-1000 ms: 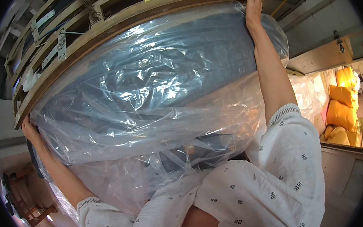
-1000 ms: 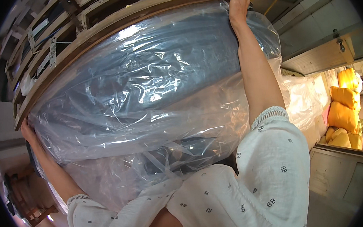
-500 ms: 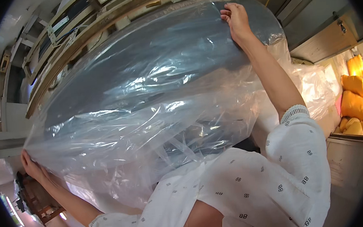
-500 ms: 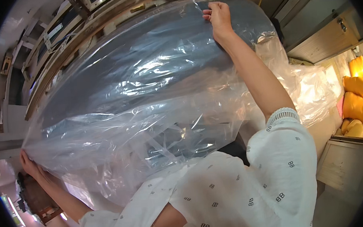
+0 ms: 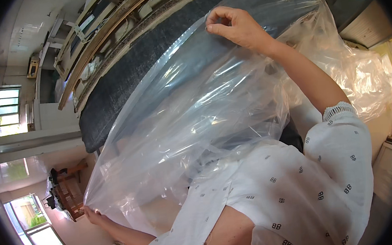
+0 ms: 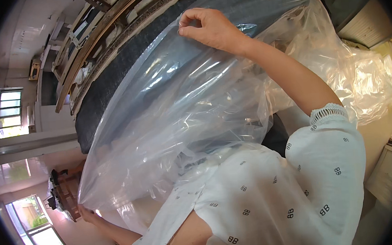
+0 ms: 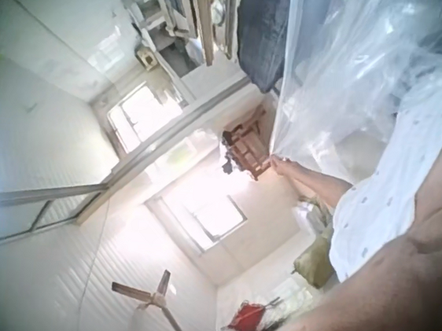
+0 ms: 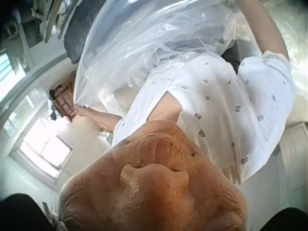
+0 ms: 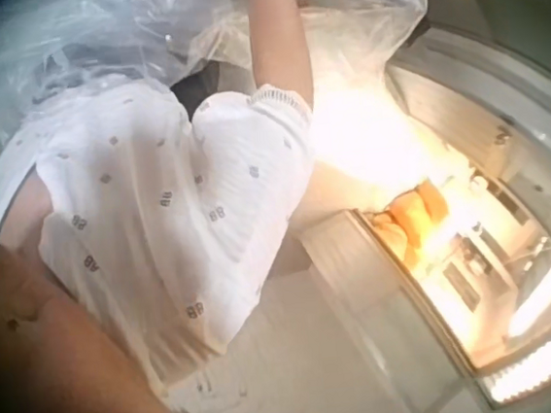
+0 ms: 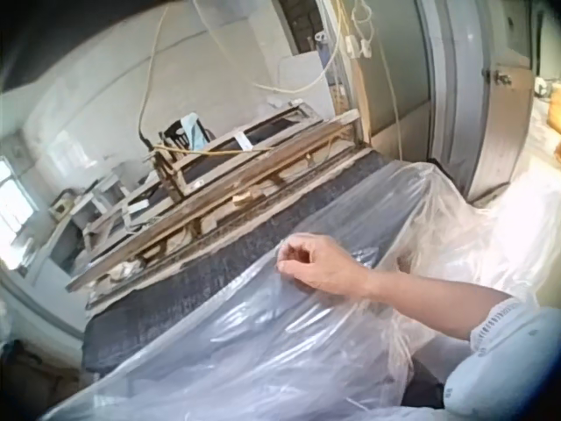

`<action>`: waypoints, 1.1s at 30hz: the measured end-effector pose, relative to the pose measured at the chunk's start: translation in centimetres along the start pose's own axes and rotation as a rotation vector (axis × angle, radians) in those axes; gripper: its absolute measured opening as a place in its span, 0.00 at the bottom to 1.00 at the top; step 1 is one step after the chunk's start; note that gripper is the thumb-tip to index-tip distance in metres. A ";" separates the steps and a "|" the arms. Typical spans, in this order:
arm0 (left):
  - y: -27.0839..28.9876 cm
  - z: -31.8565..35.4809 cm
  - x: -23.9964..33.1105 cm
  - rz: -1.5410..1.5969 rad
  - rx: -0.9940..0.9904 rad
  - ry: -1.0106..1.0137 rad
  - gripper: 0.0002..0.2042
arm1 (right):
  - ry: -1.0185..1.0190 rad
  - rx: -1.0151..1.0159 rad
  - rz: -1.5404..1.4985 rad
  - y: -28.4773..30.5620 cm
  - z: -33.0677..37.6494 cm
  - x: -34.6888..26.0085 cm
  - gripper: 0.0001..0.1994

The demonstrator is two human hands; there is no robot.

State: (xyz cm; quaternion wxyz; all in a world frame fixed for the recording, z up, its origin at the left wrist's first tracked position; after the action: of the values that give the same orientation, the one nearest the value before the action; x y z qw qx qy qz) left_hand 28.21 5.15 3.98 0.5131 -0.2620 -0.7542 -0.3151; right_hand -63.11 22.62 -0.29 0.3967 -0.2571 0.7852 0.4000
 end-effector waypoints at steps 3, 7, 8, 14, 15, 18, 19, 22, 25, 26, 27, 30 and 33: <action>-7.1 2.2 2.6 -1.118 -0.357 -0.421 0.15 | -0.037 -0.016 -0.074 0.1 1.8 -1.2 0.08; -26.0 16.3 13.4 -0.955 -0.596 -0.942 0.09 | -0.038 0.032 0.019 1.4 2.7 -2.2 0.11; -30.5 21.1 16.7 -0.724 -0.705 -0.962 0.09 | -0.040 0.031 0.024 1.5 2.8 -2.3 0.11; -46.5 51.8 31.4 0.187 -1.437 -1.055 0.09 | -0.097 0.097 0.021 3.6 3.6 -1.2 0.15; -46.1 54.3 33.2 0.219 -1.438 -1.128 0.09 | -0.069 0.096 0.014 3.2 3.7 -2.8 0.15; -49.1 60.5 35.2 0.338 -1.430 -1.328 0.09 | -0.066 0.086 -0.041 3.1 3.6 -3.4 0.17; -49.2 62.2 35.5 0.430 -1.403 -1.465 0.08 | -0.075 0.082 -0.092 3.3 3.7 -3.1 0.17; -52.1 62.5 34.6 0.531 -1.647 -1.147 0.06 | -0.226 -0.099 -0.334 3.9 3.6 -1.5 0.18; -54.2 61.5 31.9 0.752 -1.814 -0.591 0.05 | -0.404 -0.320 -0.362 4.7 3.7 -0.6 0.15; -55.0 61.5 30.8 0.817 -1.817 -0.415 0.06 | -0.154 -0.125 0.036 8.5 1.9 -1.4 0.13; -55.0 62.0 30.3 0.824 -1.812 -0.409 0.06 | 0.106 0.068 0.429 11.3 0.9 -3.1 0.12; -56.6 63.4 27.3 1.113 -1.784 0.340 0.05 | 0.518 0.038 0.874 11.6 -0.3 -2.3 0.06; -57.0 60.7 22.2 1.188 -1.366 0.818 0.04 | 0.154 -0.029 0.503 8.3 -1.9 -2.8 0.06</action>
State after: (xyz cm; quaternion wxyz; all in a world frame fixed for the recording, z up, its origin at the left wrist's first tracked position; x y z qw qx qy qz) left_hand -57.22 14.06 -3.62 0.5470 -0.7079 0.0780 -0.4400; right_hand -68.32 25.85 6.19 0.2203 -0.0892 0.8464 0.4765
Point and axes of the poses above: each hand's wrist, its own z-axis away from the middle knuckle, its own y-axis out of the back of the hand, x = y × z, the point moved 10 cm from there along -z, towards the middle knuckle, and after that the axes turned 12 degrees about z, right-handed, at the moved point
